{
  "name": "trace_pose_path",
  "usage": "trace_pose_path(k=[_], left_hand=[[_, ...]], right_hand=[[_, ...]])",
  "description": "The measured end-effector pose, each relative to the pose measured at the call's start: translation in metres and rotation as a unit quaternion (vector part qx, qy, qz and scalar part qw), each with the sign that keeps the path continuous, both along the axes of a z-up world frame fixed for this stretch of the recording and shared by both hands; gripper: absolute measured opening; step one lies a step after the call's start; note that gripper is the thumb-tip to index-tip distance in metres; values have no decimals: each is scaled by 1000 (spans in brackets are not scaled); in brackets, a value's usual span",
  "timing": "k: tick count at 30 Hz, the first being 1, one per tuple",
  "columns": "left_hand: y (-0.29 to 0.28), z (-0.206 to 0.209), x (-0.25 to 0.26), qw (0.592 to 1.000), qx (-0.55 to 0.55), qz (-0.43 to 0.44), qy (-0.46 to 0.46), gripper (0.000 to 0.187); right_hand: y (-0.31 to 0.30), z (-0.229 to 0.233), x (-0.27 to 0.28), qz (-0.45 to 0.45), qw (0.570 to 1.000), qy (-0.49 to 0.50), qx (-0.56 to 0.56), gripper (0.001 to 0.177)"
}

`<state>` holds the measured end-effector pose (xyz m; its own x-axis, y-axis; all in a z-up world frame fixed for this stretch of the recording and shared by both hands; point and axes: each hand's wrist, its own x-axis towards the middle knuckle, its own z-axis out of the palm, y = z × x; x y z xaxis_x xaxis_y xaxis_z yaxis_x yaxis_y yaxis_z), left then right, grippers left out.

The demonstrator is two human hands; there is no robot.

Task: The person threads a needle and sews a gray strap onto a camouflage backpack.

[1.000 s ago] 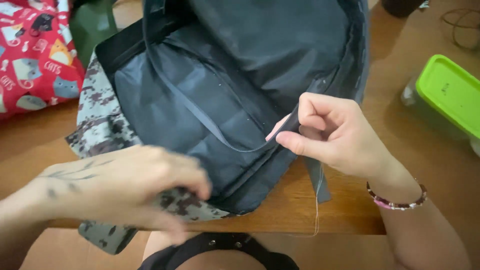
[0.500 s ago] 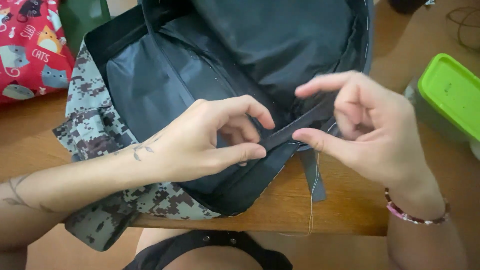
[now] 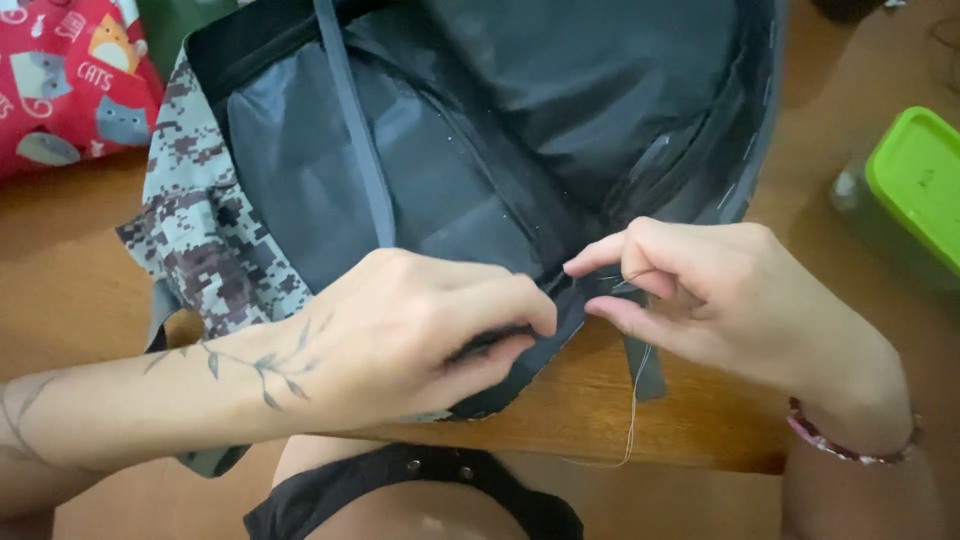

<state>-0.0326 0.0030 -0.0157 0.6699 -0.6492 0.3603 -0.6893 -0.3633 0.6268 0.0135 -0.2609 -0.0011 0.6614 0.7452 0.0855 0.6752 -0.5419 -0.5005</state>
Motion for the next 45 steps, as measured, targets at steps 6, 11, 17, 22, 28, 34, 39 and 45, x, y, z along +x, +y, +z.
trace_pose_path(k=[6, 11, 17, 22, 28, 34, 39, 45], left_hand=[[-1, -2, -18, 996, 40, 23, -73, 12], [-4, -16, -36, 995, 80, 39, -42, 20], [-39, -25, -58, 969, 116, 150, -161, 34], [-51, -38, -46, 921, 194, 300, -156, 37], [-54, -50, -47, 930, 166, 294, -142, 28], [-44, -50, -47, 940, 106, 293, -141, 20], [-41, -48, -47, 955, 59, 273, -98, 11], [-30, -42, -42, 981, 13, 193, -6, 6]], right_hand=[[0, 3, -2, -20, 999, 31, -32, 49], [1, 7, -5, 13, 1000, -9, -8, 40], [3, 4, -6, 42, 998, -34, -31, 32], [1, 2, -3, 24, 999, -10, -34, 40], [0, -3, -2, 31, 999, -13, -40, 39], [0, -10, -2, 13, 989, -87, -120, 8], [-4, -12, 0, -10, 986, -71, -154, 5], [-2, -7, 3, 9, 993, 9, -114, 30]])
